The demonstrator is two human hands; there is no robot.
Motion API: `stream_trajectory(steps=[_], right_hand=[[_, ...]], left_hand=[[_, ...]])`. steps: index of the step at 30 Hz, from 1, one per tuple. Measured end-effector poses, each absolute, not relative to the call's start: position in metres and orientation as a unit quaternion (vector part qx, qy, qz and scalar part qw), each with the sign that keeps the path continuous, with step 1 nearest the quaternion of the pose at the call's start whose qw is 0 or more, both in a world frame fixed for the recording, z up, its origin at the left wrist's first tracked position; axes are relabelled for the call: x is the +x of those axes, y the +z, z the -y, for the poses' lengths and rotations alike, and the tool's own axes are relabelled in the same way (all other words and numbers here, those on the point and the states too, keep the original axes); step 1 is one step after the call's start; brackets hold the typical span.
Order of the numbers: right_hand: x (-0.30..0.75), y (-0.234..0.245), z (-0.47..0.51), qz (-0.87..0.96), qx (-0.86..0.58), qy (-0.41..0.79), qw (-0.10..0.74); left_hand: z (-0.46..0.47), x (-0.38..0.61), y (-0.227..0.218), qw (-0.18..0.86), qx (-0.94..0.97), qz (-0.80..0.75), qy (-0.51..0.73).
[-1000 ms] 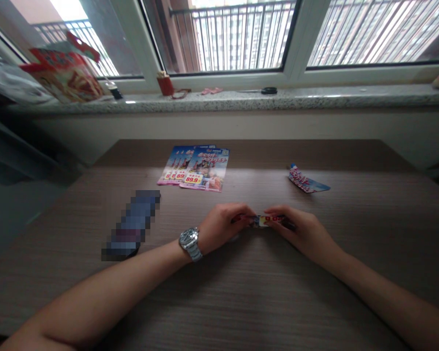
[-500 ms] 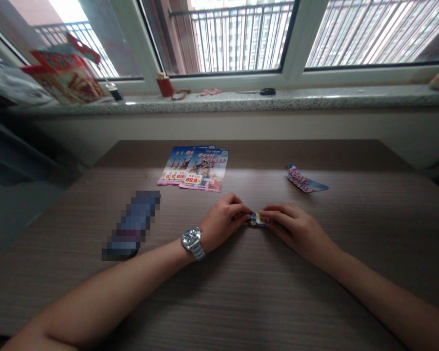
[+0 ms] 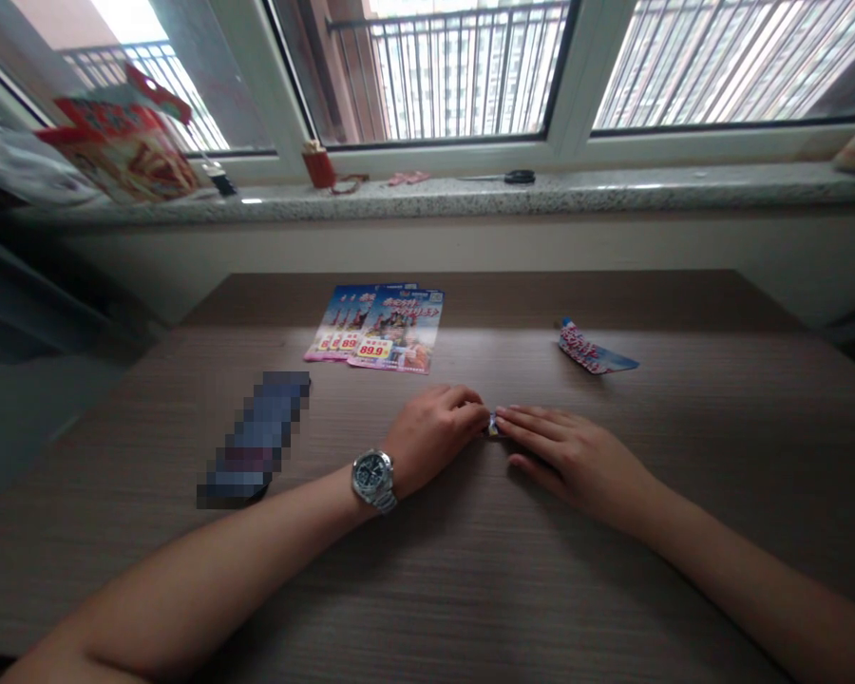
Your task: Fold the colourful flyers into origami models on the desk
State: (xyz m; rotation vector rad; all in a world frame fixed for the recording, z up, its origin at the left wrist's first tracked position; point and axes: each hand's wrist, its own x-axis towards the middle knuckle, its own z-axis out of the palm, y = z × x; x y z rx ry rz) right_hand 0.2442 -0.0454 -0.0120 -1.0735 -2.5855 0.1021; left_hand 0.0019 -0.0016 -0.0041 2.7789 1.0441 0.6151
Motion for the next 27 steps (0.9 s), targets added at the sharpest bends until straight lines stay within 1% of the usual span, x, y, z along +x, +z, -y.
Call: stream_trajectory(steps=[4, 7, 10, 17, 27], right_hand=[[0.251, -0.015, 0.041, 0.906, -0.396, 0.020, 0.150], [0.253, -0.014, 0.041, 0.903, -0.406, 0.014, 0.139], [0.250, -0.012, 0.043, 0.902, -0.411, 0.004, 0.132], [0.248, -0.017, 0.046, 0.907, -0.414, 0.004, 0.078], [0.249, -0.023, 0.048, 0.905, -0.419, 0.021, 0.072]], left_hand=[[0.011, 0.001, -0.001, 0.011, 0.950, -0.275, 0.148], [0.017, 0.001, 0.000, -0.005, 0.957, -0.266, 0.115], [0.020, 0.000, 0.002, -0.008, 0.956, -0.276, 0.098], [0.022, 0.000, 0.004, -0.001, 0.954, -0.288, 0.082], [0.019, -0.012, 0.013, 0.016, 0.954, -0.295, 0.046]])
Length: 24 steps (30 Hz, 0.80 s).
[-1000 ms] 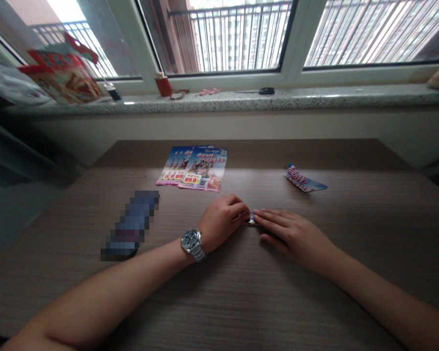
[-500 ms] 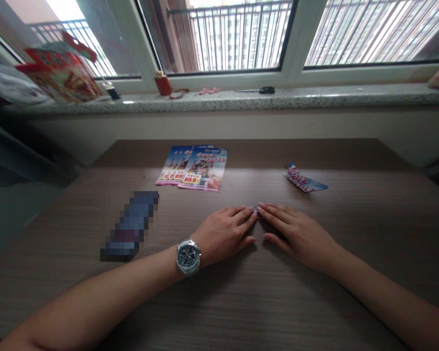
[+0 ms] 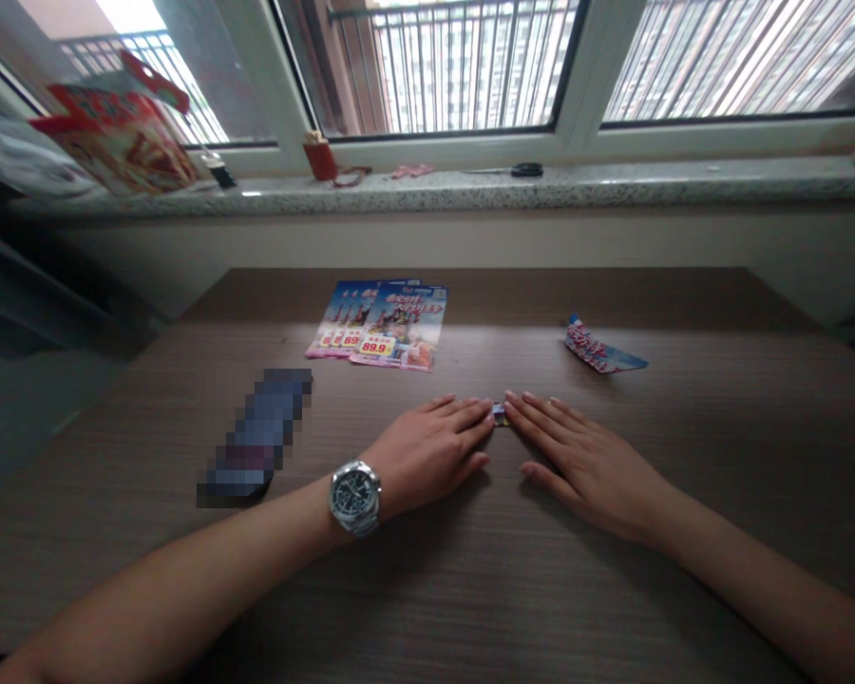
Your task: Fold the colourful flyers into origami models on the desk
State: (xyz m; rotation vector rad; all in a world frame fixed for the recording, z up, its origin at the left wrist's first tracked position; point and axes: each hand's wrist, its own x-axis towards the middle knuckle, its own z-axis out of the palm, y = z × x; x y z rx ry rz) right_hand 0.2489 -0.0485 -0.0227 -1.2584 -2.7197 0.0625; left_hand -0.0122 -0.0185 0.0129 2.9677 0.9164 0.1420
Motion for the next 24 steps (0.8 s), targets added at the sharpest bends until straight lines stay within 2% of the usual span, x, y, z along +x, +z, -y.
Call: stream_trajectory(steps=[12, 24], right_hand=[[0.256, -0.025, 0.050, 0.901, -0.428, 0.030, 0.069], [0.285, -0.026, 0.049, 0.882, -0.466, 0.029, 0.072]], left_hand=[[0.026, -0.015, 0.011, -0.030, 0.952, -0.301, 0.043], [0.031, -0.011, 0.012, -0.016, 0.949, -0.309, 0.058]])
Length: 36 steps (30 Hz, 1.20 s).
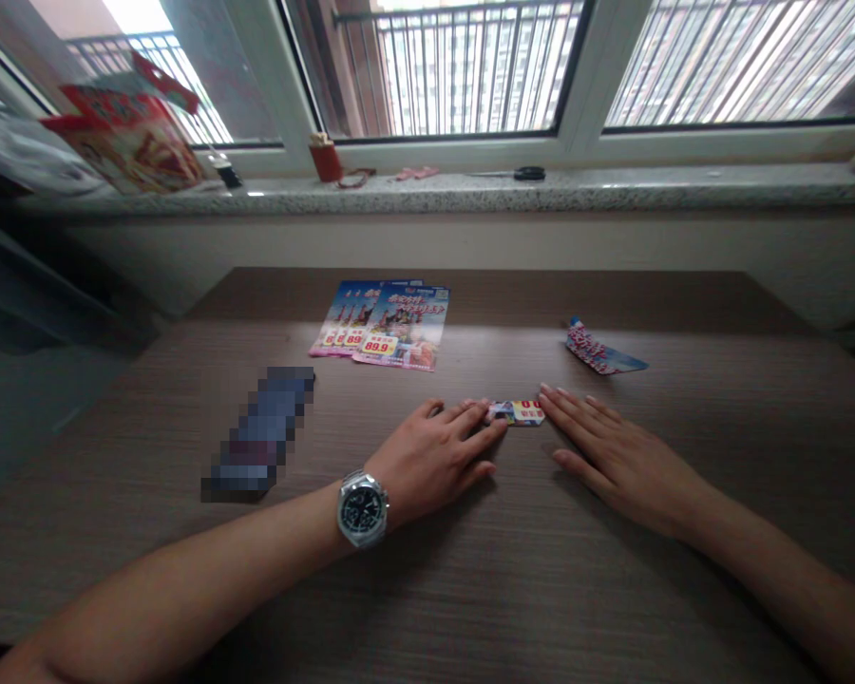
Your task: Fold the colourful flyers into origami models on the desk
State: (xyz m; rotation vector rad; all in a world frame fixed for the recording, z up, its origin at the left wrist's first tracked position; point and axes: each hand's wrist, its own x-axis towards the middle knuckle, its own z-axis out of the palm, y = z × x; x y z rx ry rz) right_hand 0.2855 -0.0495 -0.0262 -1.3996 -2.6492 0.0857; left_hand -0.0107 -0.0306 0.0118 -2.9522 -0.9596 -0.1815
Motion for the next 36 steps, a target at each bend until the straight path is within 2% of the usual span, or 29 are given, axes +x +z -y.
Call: stream_trajectory(steps=[12, 19, 29, 36], right_hand=[[0.272, -0.015, 0.043, 0.886, -0.443, 0.002, 0.139], [0.256, -0.016, 0.046, 0.912, -0.383, 0.037, 0.142], [0.254, -0.019, 0.045, 0.901, -0.400, 0.076, 0.149], [0.256, -0.016, 0.036, 0.894, -0.397, 0.078, 0.194]], left_hand=[[0.026, -0.008, 0.013, -0.028, -0.945, 0.320, -0.068], [0.021, -0.008, 0.013, -0.030, -0.952, 0.295, -0.081], [0.017, -0.006, 0.006, -0.047, -0.957, 0.265, -0.109], [0.015, -0.005, 0.005, -0.043, -0.957, 0.264, -0.112]])
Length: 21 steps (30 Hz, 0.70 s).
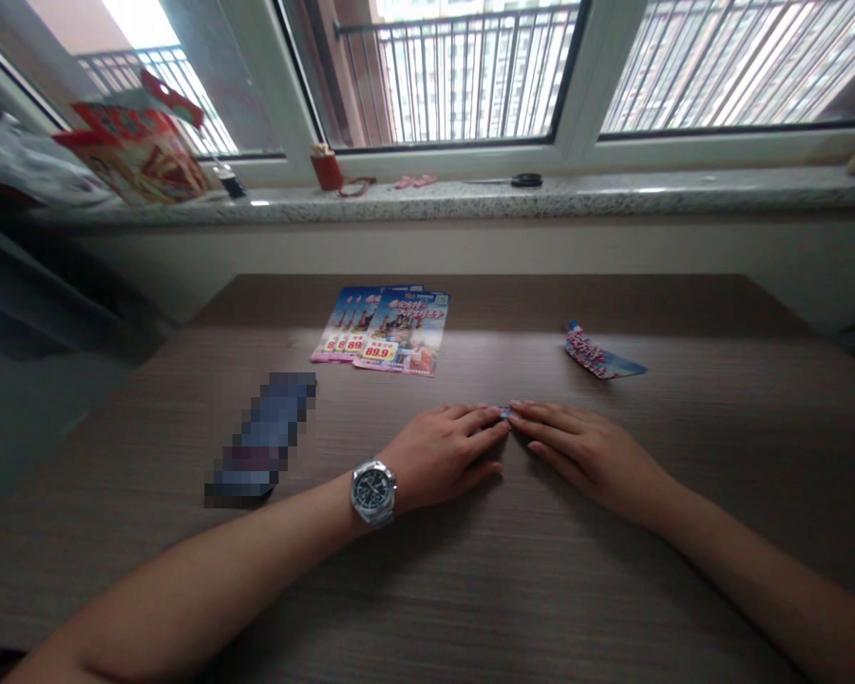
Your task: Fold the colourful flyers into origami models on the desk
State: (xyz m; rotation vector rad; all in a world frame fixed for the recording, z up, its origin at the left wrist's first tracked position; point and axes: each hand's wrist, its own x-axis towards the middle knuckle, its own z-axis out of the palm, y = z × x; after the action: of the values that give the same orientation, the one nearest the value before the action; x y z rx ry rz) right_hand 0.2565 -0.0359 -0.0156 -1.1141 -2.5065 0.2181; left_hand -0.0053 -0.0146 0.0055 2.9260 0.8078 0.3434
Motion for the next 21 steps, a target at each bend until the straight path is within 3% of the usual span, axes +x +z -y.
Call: stream_trajectory(steps=[5, 21], right_hand=[[0.257, -0.014, 0.032, 0.878, -0.408, 0.086, 0.234], [0.249, -0.008, 0.041, 0.896, -0.367, 0.044, 0.246]], left_hand=[[0.013, -0.005, 0.005, 0.031, 0.961, -0.252, 0.109], [0.004, 0.000, 0.000, 0.043, 0.948, -0.269, 0.165]])
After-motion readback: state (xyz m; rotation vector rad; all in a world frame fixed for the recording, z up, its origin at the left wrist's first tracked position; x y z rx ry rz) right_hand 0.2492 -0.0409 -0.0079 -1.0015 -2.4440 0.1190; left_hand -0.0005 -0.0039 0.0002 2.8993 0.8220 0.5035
